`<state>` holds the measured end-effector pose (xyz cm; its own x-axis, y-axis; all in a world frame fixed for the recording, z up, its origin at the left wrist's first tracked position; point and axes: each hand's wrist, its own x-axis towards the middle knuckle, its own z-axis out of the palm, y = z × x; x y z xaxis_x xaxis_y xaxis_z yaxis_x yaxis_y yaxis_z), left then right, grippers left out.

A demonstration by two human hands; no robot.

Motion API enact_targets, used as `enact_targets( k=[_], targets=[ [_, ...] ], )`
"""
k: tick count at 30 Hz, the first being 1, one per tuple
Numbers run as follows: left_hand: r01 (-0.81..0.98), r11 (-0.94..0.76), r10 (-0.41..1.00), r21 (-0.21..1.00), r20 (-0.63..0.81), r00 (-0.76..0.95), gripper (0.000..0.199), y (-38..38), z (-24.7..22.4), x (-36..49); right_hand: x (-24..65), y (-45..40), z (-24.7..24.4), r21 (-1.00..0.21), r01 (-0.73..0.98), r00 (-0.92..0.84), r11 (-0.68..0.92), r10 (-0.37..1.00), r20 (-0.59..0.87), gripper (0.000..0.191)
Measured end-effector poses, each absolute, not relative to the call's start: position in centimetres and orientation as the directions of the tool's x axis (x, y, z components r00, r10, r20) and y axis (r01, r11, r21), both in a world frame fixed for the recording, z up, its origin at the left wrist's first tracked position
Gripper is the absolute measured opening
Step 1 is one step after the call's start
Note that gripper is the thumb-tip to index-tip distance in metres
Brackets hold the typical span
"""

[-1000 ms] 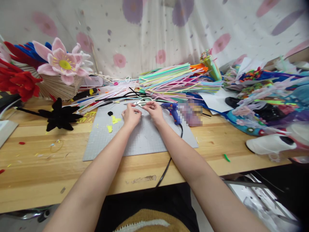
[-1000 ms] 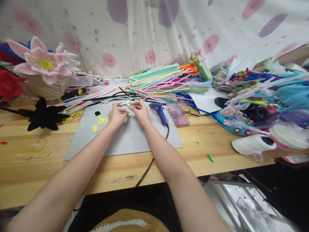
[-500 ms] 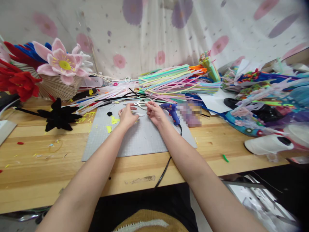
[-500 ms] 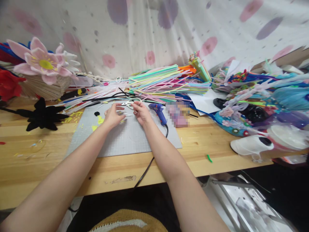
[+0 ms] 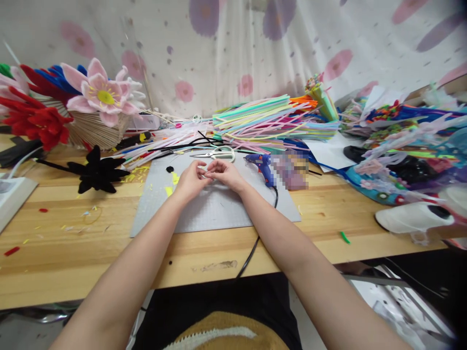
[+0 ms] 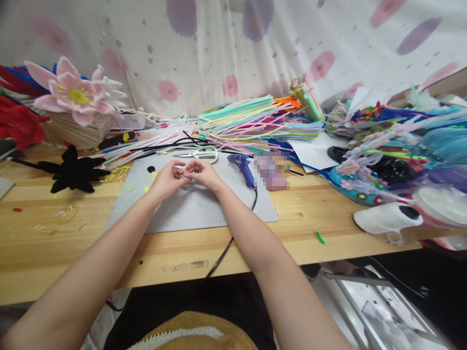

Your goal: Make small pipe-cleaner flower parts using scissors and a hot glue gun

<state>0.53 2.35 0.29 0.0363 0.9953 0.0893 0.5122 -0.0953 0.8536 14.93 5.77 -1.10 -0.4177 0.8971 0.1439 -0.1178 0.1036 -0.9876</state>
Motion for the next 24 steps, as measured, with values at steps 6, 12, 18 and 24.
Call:
enact_targets(
  k=[6, 12, 18, 24],
  targets=[
    [0.373, -0.015, 0.995, 0.928, 0.052, -0.091, 0.035, 1.4, 0.0, 0.2, 15.1, 5.6, -0.6, -0.979, -0.104, -0.456, 0.177, 0.866, 0.205, 0.032],
    [0.078, 0.014, 0.957, 0.997, 0.010, -0.289, 0.039, 0.2, -0.1, -0.6, 15.0, 5.5, -0.6, -0.951, 0.026, -0.436, 0.308, 0.860, 0.266, 0.037],
    [-0.021, 0.040, 0.971, 0.999, -0.043, -0.234, 0.040, -0.3, -0.5, -0.9, 13.1, 4.6, -1.1, -0.955, 0.038, -0.466, 0.296, 0.850, 0.245, 0.032],
    [0.004, -0.028, 0.927, 1.000, 0.027, -0.373, 0.028, 0.2, 0.2, -3.0, 13.3, 4.8, -1.3, -0.945, 0.097, -0.417, 0.314, 0.875, 0.247, 0.026]
  ],
)
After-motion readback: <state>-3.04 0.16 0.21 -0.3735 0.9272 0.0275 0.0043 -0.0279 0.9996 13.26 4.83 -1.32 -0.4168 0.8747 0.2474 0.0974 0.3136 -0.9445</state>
